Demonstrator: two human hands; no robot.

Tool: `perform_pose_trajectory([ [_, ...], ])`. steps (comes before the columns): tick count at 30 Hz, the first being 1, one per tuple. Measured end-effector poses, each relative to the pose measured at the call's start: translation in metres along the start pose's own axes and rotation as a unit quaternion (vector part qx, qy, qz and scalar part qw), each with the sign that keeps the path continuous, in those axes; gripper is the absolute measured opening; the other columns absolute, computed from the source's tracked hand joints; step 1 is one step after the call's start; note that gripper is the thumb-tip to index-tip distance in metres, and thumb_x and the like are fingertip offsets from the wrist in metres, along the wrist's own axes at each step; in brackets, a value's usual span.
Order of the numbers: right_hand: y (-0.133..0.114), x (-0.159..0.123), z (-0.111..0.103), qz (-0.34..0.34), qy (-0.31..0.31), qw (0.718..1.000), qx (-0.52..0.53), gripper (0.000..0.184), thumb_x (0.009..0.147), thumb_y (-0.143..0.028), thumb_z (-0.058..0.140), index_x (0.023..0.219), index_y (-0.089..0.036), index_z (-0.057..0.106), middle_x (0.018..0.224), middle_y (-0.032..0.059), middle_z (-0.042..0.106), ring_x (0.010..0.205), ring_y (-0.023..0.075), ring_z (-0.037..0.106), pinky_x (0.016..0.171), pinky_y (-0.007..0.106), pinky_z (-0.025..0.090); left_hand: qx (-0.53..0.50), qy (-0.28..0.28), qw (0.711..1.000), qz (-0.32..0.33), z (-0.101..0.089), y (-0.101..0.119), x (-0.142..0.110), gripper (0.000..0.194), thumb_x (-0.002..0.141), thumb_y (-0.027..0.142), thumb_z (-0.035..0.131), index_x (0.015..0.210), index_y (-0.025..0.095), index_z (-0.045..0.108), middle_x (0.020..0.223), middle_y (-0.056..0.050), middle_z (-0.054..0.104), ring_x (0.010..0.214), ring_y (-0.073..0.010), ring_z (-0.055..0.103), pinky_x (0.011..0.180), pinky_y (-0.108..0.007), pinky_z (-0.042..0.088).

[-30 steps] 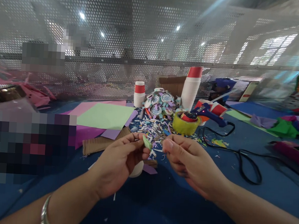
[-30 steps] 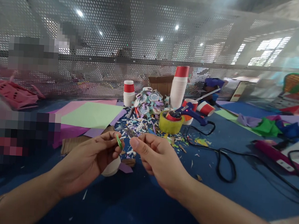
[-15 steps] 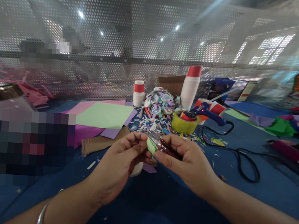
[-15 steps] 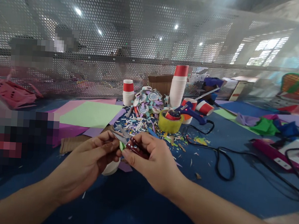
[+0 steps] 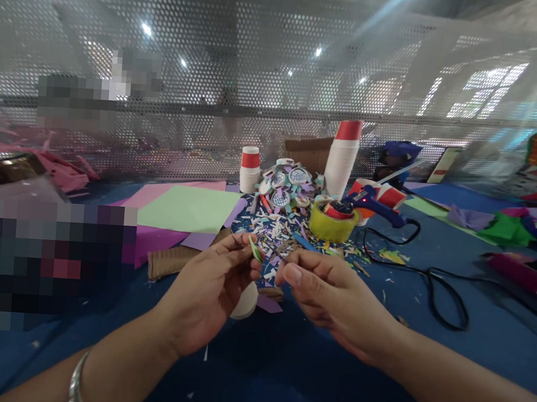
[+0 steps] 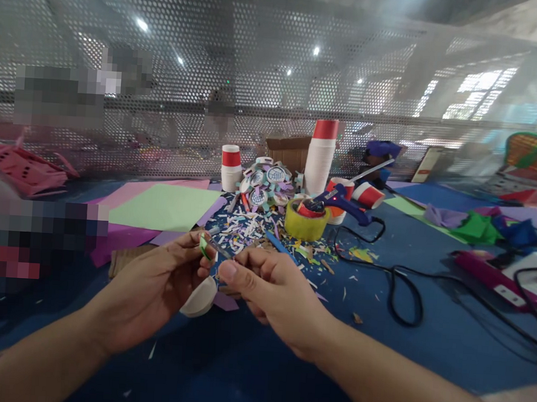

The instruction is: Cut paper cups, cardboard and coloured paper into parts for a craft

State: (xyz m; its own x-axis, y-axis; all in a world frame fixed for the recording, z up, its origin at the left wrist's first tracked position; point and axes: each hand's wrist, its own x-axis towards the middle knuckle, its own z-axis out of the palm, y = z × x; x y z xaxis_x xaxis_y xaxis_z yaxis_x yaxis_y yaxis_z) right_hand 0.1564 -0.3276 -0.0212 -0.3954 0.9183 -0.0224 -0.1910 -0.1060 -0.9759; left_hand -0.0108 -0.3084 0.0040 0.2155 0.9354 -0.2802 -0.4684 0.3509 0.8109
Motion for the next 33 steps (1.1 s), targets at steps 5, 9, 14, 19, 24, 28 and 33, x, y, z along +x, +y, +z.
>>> perform_pose_trajectory([
  [5, -0.003, -0.003, 0.000, 0.030, -0.026, 0.999, 0.029, 0.037, 0.086, -0.050, 0.061, 0.079, -0.014, 0.057, 0.051, -0.0113, 0.025, 0.041, 0.0016, 0.015, 0.037, 0.016, 0.008, -0.005, -0.019, 1.000, 0.006, -0.002, 0.002, 0.001, 0.019, 0.089, 0.000, 0.043, 0.081, 0.013, 0.055, 0.070, -0.001, 0.053, 0.056, -0.0066, 0.052, 0.056, -0.015, 0.047],
  [9, -0.004, -0.003, -0.001, 0.037, -0.040, 0.998, 0.036, 0.036, 0.087, -0.050, 0.061, 0.080, -0.014, 0.057, 0.050, -0.0115, 0.025, 0.041, 0.0016, 0.014, 0.037, 0.016, 0.007, -0.001, -0.044, 0.999, 0.014, -0.007, 0.000, 0.003, 0.017, 0.089, 0.004, 0.044, 0.084, 0.013, 0.056, 0.070, -0.001, 0.054, 0.057, -0.0073, 0.053, 0.056, -0.016, 0.047],
  [14, -0.004, -0.003, -0.002, 0.036, -0.045, 0.998, 0.037, 0.036, 0.087, -0.049, 0.061, 0.078, -0.014, 0.058, 0.049, -0.0115, 0.025, 0.040, 0.0012, 0.015, 0.037, 0.016, 0.008, -0.004, -0.048, 0.999, 0.015, -0.009, 0.000, 0.004, 0.017, 0.089, 0.004, 0.044, 0.080, 0.014, 0.056, 0.070, -0.001, 0.053, 0.058, -0.0077, 0.053, 0.057, -0.016, 0.047],
  [19, -0.004, -0.004, -0.002, 0.032, -0.056, 0.997, 0.037, 0.038, 0.086, -0.050, 0.062, 0.075, -0.014, 0.057, 0.048, -0.0117, 0.024, 0.039, 0.0011, 0.014, 0.036, 0.016, 0.008, 0.003, -0.041, 0.999, 0.019, -0.006, 0.001, 0.003, 0.019, 0.090, 0.004, 0.044, 0.080, 0.013, 0.057, 0.071, -0.002, 0.054, 0.059, -0.0078, 0.053, 0.058, -0.016, 0.047],
  [24, -0.004, -0.005, -0.002, 0.037, -0.049, 0.998, 0.032, 0.037, 0.086, -0.050, 0.062, 0.076, -0.014, 0.057, 0.049, -0.0117, 0.024, 0.040, 0.0013, 0.014, 0.036, 0.017, 0.007, 0.027, -0.031, 0.999, 0.035, -0.006, 0.000, 0.002, 0.018, 0.089, 0.005, 0.044, 0.082, 0.014, 0.057, 0.071, -0.002, 0.055, 0.059, -0.0080, 0.053, 0.059, -0.017, 0.047],
  [28, -0.003, -0.004, -0.003, 0.036, -0.055, 0.998, 0.023, 0.038, 0.085, -0.051, 0.062, 0.076, -0.013, 0.057, 0.049, -0.0118, 0.024, 0.041, 0.0014, 0.014, 0.037, 0.017, 0.007, 0.064, -0.053, 0.993, 0.082, -0.008, -0.002, 0.002, 0.014, 0.085, 0.003, 0.048, 0.081, 0.014, 0.056, 0.073, -0.002, 0.057, 0.061, -0.0087, 0.053, 0.059, -0.017, 0.046],
  [33, -0.003, -0.004, -0.003, 0.028, -0.028, 0.999, 0.014, 0.038, 0.085, -0.050, 0.062, 0.077, -0.014, 0.057, 0.049, -0.0116, 0.025, 0.040, 0.0016, 0.014, 0.038, 0.018, 0.007, 0.083, -0.059, 0.990, 0.102, -0.010, -0.004, 0.005, 0.015, 0.080, 0.001, 0.049, 0.079, 0.014, 0.057, 0.071, -0.001, 0.058, 0.062, -0.0087, 0.054, 0.060, -0.017, 0.046],
])
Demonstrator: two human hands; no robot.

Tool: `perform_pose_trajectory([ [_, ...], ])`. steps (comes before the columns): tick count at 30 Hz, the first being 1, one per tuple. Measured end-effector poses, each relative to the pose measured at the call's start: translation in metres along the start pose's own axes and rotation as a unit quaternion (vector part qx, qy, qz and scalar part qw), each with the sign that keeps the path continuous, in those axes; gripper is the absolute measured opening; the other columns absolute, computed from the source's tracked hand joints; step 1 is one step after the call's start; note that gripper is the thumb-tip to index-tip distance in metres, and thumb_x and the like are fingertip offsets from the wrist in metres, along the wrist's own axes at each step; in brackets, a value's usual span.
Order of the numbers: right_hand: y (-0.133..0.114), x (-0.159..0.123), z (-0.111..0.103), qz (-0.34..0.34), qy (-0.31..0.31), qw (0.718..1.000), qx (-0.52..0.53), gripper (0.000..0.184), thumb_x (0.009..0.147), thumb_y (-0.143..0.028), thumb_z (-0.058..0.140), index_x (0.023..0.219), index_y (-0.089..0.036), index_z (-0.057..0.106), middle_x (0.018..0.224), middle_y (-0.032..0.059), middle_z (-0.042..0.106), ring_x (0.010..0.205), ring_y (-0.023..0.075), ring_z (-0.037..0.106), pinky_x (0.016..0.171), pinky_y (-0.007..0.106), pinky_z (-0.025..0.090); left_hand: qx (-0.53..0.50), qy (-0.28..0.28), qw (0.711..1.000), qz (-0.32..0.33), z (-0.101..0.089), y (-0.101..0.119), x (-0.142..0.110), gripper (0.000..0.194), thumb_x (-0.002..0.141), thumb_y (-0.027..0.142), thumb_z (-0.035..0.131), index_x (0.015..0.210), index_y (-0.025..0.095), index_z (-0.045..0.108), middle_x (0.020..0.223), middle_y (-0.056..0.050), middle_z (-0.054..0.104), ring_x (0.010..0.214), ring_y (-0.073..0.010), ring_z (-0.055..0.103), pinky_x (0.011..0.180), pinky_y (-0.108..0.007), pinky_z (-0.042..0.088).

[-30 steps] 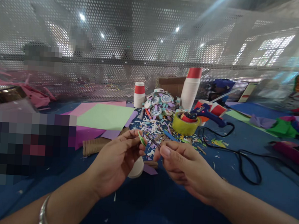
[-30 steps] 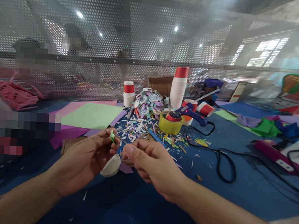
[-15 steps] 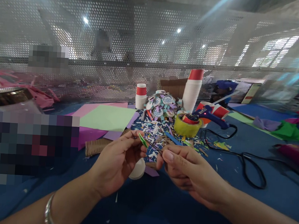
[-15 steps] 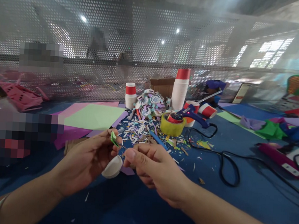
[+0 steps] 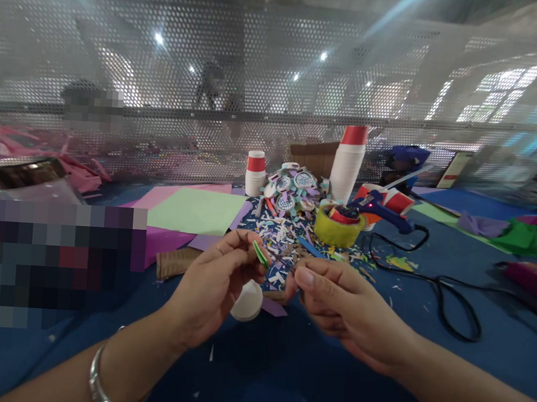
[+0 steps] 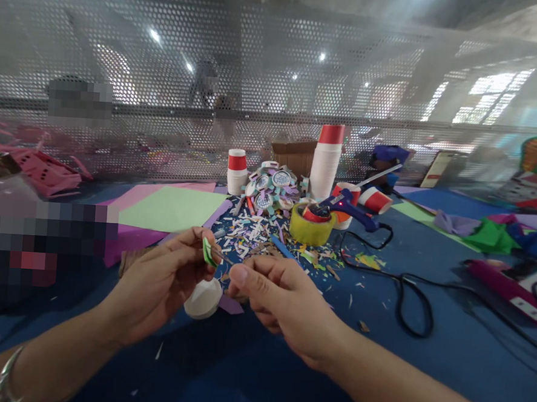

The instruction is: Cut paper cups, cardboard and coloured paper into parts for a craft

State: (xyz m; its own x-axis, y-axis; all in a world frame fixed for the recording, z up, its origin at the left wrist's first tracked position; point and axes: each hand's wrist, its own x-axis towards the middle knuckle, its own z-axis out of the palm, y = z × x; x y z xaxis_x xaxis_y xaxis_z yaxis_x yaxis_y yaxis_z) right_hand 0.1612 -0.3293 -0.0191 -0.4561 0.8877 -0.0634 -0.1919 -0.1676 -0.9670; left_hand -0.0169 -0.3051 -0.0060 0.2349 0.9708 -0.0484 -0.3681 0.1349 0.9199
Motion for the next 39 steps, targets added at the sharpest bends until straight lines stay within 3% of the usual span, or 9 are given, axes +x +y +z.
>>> perform_pose_trajectory([
  [12, 0.0012, 0.0034, 0.0006, -0.047, 0.028, 0.998, -0.024, 0.034, 0.085, -0.047, 0.065, 0.074, -0.018, 0.048, 0.053, -0.0108, 0.026, 0.043, 0.0035, 0.016, 0.039, 0.019, 0.011, -0.001, -0.042, 0.998, -0.053, 0.0047, -0.0001, -0.0037, 0.008, 0.080, 0.009, 0.057, 0.080, 0.016, 0.056, 0.067, 0.001, 0.059, 0.058, -0.0079, 0.051, 0.058, -0.019, 0.042],
  [21, 0.0021, 0.0034, -0.0005, -0.072, 0.052, 0.994, -0.056, 0.033, 0.080, -0.046, 0.070, 0.079, -0.018, 0.053, 0.057, -0.0090, 0.032, 0.045, 0.0041, 0.016, 0.040, 0.021, 0.014, 0.060, -0.108, 0.992, 0.029, 0.0023, -0.0035, -0.0050, 0.012, 0.082, 0.007, 0.055, 0.084, 0.018, 0.051, 0.072, 0.002, 0.058, 0.063, -0.0102, 0.053, 0.061, -0.022, 0.044],
  [27, 0.0036, 0.0049, -0.0025, -0.110, 0.049, 0.983, -0.137, 0.030, 0.078, -0.040, 0.074, 0.077, -0.016, 0.056, 0.070, -0.0027, 0.046, 0.062, 0.0093, 0.036, 0.055, 0.024, 0.029, 0.099, -0.139, 0.983, 0.060, 0.0005, -0.0048, -0.0069, 0.012, 0.085, 0.013, 0.058, 0.087, 0.019, 0.048, 0.072, 0.002, 0.056, 0.063, -0.0107, 0.054, 0.062, -0.023, 0.046],
  [39, 0.0021, 0.0035, -0.0033, -0.120, 0.044, 0.981, -0.144, 0.030, 0.077, -0.041, 0.074, 0.074, -0.018, 0.054, 0.068, -0.0042, 0.041, 0.060, 0.0095, 0.033, 0.053, 0.023, 0.027, 0.132, -0.145, 0.978, 0.070, 0.0051, -0.0009, -0.0079, 0.015, 0.084, 0.013, 0.060, 0.083, 0.018, 0.047, 0.070, 0.002, 0.054, 0.064, -0.0110, 0.055, 0.062, -0.024, 0.046],
])
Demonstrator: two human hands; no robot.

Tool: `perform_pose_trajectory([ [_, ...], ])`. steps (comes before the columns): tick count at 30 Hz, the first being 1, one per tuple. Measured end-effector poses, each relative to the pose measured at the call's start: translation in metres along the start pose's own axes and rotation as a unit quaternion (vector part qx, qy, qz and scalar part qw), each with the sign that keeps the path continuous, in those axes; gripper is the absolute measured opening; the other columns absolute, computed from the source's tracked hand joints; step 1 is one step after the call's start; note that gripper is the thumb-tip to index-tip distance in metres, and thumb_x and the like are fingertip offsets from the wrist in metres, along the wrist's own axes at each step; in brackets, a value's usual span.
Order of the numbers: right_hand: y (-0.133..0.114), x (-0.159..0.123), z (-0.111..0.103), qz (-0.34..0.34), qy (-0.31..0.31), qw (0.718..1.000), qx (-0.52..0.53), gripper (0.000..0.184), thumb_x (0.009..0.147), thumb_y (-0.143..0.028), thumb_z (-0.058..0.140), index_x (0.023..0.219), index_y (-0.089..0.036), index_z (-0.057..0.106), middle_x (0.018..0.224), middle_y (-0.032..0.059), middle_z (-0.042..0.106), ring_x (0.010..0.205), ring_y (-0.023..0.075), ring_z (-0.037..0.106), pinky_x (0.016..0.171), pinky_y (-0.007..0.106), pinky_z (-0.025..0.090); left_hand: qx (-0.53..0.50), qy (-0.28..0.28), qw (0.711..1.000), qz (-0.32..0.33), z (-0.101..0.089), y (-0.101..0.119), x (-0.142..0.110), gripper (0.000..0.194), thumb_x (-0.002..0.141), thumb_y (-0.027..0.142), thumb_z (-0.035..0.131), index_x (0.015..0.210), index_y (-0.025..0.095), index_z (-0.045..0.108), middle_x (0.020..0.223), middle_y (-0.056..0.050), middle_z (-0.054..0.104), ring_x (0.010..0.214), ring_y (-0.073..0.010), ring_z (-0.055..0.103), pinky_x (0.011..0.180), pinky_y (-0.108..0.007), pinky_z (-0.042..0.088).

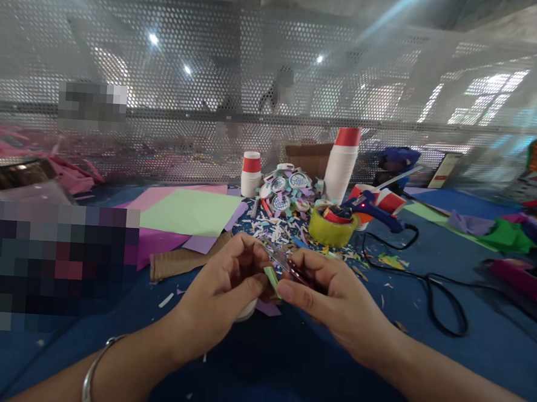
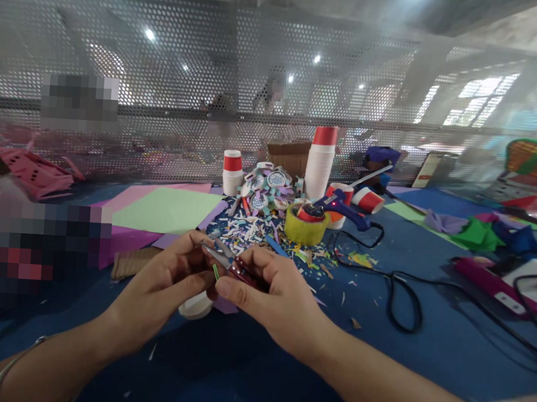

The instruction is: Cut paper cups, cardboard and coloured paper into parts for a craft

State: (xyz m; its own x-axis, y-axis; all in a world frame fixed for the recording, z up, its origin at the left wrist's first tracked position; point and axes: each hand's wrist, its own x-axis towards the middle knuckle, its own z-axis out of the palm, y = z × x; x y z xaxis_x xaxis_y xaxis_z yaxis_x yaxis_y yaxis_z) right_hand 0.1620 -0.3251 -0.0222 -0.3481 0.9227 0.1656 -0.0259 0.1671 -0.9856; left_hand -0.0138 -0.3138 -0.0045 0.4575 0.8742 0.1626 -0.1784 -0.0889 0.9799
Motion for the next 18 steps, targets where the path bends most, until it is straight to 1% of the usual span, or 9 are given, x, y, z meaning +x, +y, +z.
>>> perform_pose_trajectory([
  [3, -0.0006, -0.0004, 0.0013, 0.018, 0.004, 1.000, 0.023, 0.032, 0.076, -0.041, 0.075, 0.074, -0.018, 0.052, 0.065, -0.0051, 0.039, 0.054, 0.0076, 0.030, 0.047, 0.022, 0.023, -0.006, -0.004, 1.000, 0.003, -0.0020, -0.0021, -0.0004, 0.016, 0.084, 0.015, 0.062, 0.083, 0.018, 0.047, 0.072, 0.002, 0.056, 0.063, -0.0105, 0.056, 0.063, -0.024, 0.046],
  [6, -0.0017, -0.0013, 0.0028, 0.051, -0.001, 0.996, 0.078, 0.033, 0.074, -0.039, 0.077, 0.075, -0.018, 0.051, 0.061, -0.0078, 0.036, 0.047, 0.0046, 0.022, 0.041, 0.021, 0.016, -0.027, -0.004, 1.000, 0.003, -0.0039, -0.0044, -0.0009, 0.016, 0.083, 0.015, 0.064, 0.083, 0.018, 0.048, 0.075, 0.001, 0.059, 0.063, -0.0096, 0.056, 0.063, -0.023, 0.047],
  [8, -0.0026, -0.0020, 0.0034, 0.063, -0.010, 0.992, 0.110, 0.031, 0.075, -0.037, 0.076, 0.077, -0.018, 0.051, 0.060, -0.0090, 0.035, 0.045, 0.0033, 0.019, 0.040, 0.020, 0.014, -0.045, -0.006, 0.999, -0.004, -0.0044, -0.0052, -0.0012, 0.016, 0.082, 0.014, 0.064, 0.083, 0.018, 0.049, 0.075, 0.001, 0.059, 0.064, -0.0096, 0.056, 0.063, -0.023, 0.047],
  [11, -0.0040, -0.0024, 0.0034, 0.081, -0.025, 0.986, 0.143, 0.029, 0.078, -0.034, 0.074, 0.077, -0.019, 0.050, 0.058, -0.0101, 0.034, 0.043, 0.0023, 0.019, 0.038, 0.018, 0.013, -0.070, -0.008, 0.997, -0.037, -0.0031, -0.0044, -0.0013, 0.013, 0.082, 0.010, 0.061, 0.084, 0.019, 0.052, 0.075, 0.002, 0.060, 0.064, -0.0095, 0.056, 0.063, -0.023, 0.047],
  [13, -0.0047, -0.0022, 0.0035, 0.097, -0.032, 0.981, 0.164, 0.029, 0.078, -0.033, 0.074, 0.077, -0.019, 0.049, 0.056, -0.0109, 0.033, 0.042, 0.0019, 0.018, 0.038, 0.017, 0.012, -0.097, -0.005, 0.993, -0.066, -0.0014, -0.0031, -0.0013, 0.015, 0.080, 0.006, 0.060, 0.082, 0.019, 0.054, 0.074, 0.002, 0.059, 0.063, -0.0092, 0.056, 0.063, -0.022, 0.048],
  [18, -0.0049, -0.0009, 0.0046, 0.127, -0.045, 0.969, 0.209, 0.031, 0.077, -0.034, 0.075, 0.077, -0.019, 0.047, 0.056, -0.0114, 0.032, 0.041, 0.0011, 0.016, 0.038, 0.016, 0.009, -0.189, -0.005, 0.973, -0.131, 0.0024, 0.0006, -0.0020, 0.017, 0.077, 0.001, 0.058, 0.081, 0.017, 0.057, 0.071, 0.002, 0.057, 0.062, -0.0079, 0.055, 0.060, -0.019, 0.047],
])
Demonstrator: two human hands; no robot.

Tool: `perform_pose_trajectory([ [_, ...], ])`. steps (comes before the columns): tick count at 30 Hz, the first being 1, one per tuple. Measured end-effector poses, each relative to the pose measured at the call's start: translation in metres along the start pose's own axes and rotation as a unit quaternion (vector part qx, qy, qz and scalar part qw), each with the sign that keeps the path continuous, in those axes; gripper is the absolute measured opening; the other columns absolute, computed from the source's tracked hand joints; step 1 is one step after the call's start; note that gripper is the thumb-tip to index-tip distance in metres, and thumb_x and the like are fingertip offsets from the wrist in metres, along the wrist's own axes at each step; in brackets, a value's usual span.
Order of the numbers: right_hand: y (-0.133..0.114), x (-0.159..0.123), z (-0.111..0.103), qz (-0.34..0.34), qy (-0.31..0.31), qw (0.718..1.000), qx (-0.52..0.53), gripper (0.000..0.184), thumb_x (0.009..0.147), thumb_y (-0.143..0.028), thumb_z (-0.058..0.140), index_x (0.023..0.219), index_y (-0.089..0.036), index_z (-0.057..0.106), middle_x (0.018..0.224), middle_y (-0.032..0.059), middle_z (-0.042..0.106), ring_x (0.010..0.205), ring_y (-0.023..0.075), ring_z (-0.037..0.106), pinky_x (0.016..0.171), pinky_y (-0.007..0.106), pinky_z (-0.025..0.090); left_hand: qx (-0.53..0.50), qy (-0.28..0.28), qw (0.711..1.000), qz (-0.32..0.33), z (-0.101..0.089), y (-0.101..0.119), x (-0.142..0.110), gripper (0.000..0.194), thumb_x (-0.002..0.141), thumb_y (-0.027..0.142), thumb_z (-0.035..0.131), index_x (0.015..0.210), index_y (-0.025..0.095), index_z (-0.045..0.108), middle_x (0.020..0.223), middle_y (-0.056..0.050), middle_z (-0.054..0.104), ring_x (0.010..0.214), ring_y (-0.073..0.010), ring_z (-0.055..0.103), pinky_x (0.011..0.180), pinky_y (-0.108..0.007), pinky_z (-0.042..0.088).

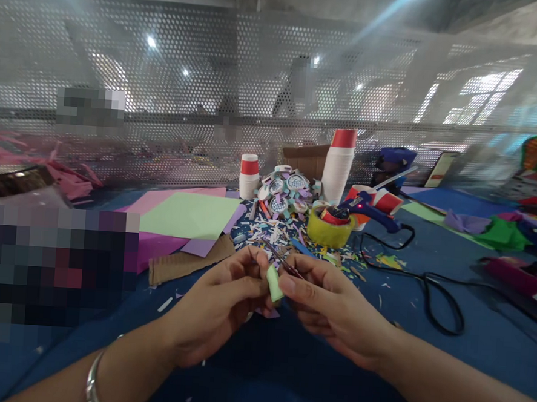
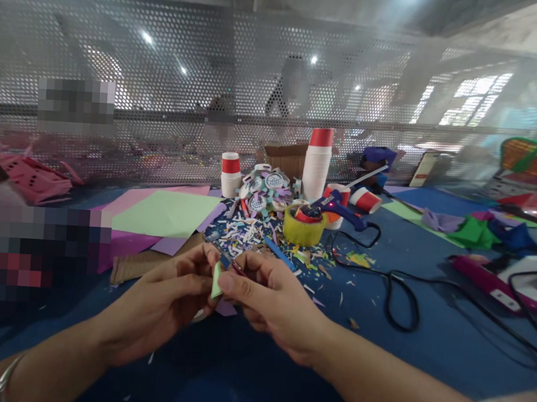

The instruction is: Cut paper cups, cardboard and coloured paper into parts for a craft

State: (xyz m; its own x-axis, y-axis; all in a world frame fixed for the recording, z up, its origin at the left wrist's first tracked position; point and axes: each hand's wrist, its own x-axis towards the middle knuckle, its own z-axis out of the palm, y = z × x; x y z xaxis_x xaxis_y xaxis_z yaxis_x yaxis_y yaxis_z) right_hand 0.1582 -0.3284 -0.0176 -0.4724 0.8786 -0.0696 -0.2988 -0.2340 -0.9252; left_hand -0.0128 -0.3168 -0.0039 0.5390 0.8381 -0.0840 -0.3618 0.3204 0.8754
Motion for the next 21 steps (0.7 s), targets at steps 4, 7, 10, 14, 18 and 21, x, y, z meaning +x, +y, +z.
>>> perform_pose_trajectory([
  [4, 0.0013, 0.0006, -0.0007, 0.005, -0.012, 1.000, 0.020, 0.029, 0.078, -0.033, 0.074, 0.078, -0.019, 0.049, 0.057, -0.0104, 0.035, 0.041, 0.0007, 0.017, 0.037, 0.016, 0.008, -0.039, 0.002, 0.999, -0.026, 0.0000, 0.0008, 0.0009, 0.019, 0.075, -0.001, 0.056, 0.083, 0.016, 0.058, 0.070, 0.001, 0.057, 0.060, -0.0078, 0.054, 0.058, -0.018, 0.046],
  [7, 0.0023, 0.0008, -0.0011, 0.002, -0.014, 1.000, 0.025, 0.027, 0.079, -0.032, 0.073, 0.079, -0.019, 0.049, 0.057, -0.0100, 0.038, 0.041, 0.0006, 0.017, 0.037, 0.016, 0.009, -0.051, 0.004, 0.998, -0.039, -0.0016, 0.0007, 0.0024, 0.019, 0.075, -0.002, 0.054, 0.083, 0.015, 0.058, 0.070, -0.001, 0.058, 0.060, -0.0078, 0.054, 0.058, -0.018, 0.046],
  [10, 0.0029, 0.0008, -0.0006, -0.002, -0.018, 1.000, 0.023, 0.026, 0.080, -0.032, 0.072, 0.079, -0.018, 0.050, 0.060, -0.0078, 0.047, 0.041, 0.0004, 0.018, 0.037, 0.015, 0.009, -0.055, -0.005, 0.997, -0.052, -0.0032, 0.0003, 0.0035, 0.019, 0.077, -0.002, 0.052, 0.085, 0.014, 0.058, 0.070, -0.001, 0.059, 0.059, -0.0073, 0.054, 0.059, -0.017, 0.046],
  [14, 0.0023, 0.0012, 0.0002, -0.002, -0.026, 0.999, 0.024, 0.024, 0.081, -0.032, 0.071, 0.080, -0.018, 0.052, 0.063, -0.0054, 0.055, 0.041, 0.0005, 0.019, 0.037, 0.015, 0.010, -0.061, -0.012, 0.996, -0.065, -0.0055, -0.0006, 0.0040, 0.020, 0.077, -0.002, 0.051, 0.086, 0.014, 0.058, 0.068, -0.001, 0.058, 0.058, -0.0071, 0.054, 0.058, -0.016, 0.045],
  [18, 0.0015, 0.0013, 0.0005, -0.003, -0.029, 0.999, 0.024, 0.023, 0.081, -0.032, 0.071, 0.079, -0.017, 0.053, 0.062, -0.0059, 0.053, 0.041, 0.0006, 0.018, 0.036, 0.015, 0.011, -0.058, -0.021, 0.996, -0.068, -0.0071, -0.0008, 0.0043, 0.021, 0.075, -0.003, 0.052, 0.085, 0.015, 0.057, 0.068, -0.001, 0.058, 0.057, -0.0068, 0.054, 0.056, -0.016, 0.044],
  [21, 0.0021, 0.0013, 0.0005, -0.004, -0.029, 0.999, 0.023, 0.025, 0.081, -0.033, 0.071, 0.078, -0.018, 0.052, 0.057, -0.0087, 0.044, 0.041, 0.0010, 0.017, 0.036, 0.014, 0.011, -0.055, -0.013, 0.996, -0.066, -0.0057, 0.0005, 0.0037, 0.018, 0.074, -0.001, 0.055, 0.083, 0.015, 0.057, 0.068, 0.000, 0.057, 0.056, -0.0063, 0.053, 0.055, -0.015, 0.044],
])
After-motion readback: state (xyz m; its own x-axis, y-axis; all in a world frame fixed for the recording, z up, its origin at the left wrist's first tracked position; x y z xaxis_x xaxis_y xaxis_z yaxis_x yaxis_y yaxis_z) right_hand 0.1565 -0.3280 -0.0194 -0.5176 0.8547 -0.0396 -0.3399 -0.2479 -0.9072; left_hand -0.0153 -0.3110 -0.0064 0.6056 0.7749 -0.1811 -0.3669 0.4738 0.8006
